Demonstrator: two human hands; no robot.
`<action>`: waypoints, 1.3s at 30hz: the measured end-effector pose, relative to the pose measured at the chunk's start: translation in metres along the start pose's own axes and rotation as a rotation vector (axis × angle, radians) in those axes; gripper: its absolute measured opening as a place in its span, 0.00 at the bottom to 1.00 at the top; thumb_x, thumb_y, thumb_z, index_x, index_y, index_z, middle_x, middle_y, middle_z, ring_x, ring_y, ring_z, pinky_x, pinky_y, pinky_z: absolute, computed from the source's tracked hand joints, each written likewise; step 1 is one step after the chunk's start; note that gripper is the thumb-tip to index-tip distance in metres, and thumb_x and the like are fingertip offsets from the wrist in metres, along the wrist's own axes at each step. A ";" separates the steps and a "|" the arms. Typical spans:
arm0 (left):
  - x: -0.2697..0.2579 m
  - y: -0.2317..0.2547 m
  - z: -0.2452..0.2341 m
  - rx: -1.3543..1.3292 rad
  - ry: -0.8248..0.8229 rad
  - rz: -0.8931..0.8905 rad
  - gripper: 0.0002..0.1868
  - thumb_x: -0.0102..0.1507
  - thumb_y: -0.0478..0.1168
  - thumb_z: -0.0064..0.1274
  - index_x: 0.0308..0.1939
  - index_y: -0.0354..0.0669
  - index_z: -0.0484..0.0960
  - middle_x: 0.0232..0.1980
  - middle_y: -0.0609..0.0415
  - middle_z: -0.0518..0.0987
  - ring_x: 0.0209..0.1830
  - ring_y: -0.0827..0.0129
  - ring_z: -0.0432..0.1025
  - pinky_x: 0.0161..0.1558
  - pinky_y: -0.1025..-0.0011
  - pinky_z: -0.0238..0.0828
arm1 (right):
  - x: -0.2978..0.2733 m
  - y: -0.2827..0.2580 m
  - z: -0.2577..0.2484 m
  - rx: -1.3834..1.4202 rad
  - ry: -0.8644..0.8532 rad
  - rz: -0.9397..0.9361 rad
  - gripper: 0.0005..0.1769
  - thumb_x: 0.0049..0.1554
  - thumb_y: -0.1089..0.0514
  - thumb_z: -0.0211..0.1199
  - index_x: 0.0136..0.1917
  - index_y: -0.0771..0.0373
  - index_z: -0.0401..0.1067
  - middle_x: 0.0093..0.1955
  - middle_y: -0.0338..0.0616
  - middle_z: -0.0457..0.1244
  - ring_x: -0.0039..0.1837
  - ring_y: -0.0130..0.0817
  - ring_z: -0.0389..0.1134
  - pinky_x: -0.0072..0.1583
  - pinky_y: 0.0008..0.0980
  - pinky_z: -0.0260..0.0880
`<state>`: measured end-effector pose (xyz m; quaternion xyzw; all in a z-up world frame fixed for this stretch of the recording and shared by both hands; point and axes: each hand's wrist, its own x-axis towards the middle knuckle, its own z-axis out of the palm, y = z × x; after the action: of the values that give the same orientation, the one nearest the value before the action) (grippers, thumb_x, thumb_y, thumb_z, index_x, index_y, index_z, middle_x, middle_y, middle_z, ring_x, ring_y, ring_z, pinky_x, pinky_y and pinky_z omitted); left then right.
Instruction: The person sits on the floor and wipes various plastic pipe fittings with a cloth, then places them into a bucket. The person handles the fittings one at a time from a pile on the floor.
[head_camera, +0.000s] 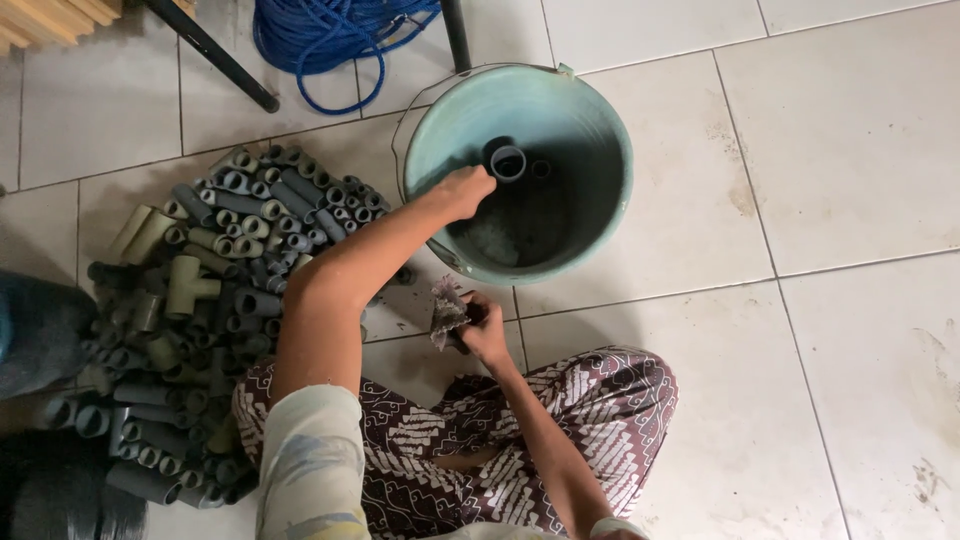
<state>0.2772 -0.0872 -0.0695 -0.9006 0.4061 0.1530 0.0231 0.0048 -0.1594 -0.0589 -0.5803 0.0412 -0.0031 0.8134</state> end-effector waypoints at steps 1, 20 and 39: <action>0.003 -0.001 0.002 0.001 0.001 -0.001 0.11 0.50 0.18 0.60 0.33 0.32 0.81 0.35 0.36 0.79 0.33 0.44 0.77 0.29 0.56 0.80 | 0.000 -0.004 0.001 0.000 -0.001 -0.002 0.07 0.46 0.75 0.67 0.42 0.75 0.76 0.35 0.61 0.68 0.45 0.40 0.68 0.47 0.41 0.69; -0.013 0.004 -0.011 -0.151 -0.066 -0.018 0.14 0.58 0.17 0.50 0.20 0.33 0.71 0.27 0.35 0.75 0.19 0.59 0.71 0.19 0.65 0.70 | 0.000 -0.012 0.003 0.022 -0.018 0.059 0.09 0.47 0.72 0.71 0.42 0.74 0.76 0.36 0.61 0.68 0.44 0.37 0.68 0.45 0.41 0.71; 0.017 -0.009 0.042 -0.034 0.207 -0.125 0.13 0.57 0.25 0.53 0.19 0.37 0.73 0.22 0.43 0.73 0.19 0.56 0.71 0.20 0.62 0.71 | 0.007 0.020 -0.008 0.067 -0.085 0.028 0.13 0.42 0.76 0.66 0.44 0.75 0.76 0.36 0.62 0.68 0.44 0.42 0.68 0.46 0.44 0.71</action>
<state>0.2832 -0.0863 -0.1154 -0.9354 0.3467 0.0646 -0.0248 0.0101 -0.1604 -0.0806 -0.5518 0.0143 0.0316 0.8333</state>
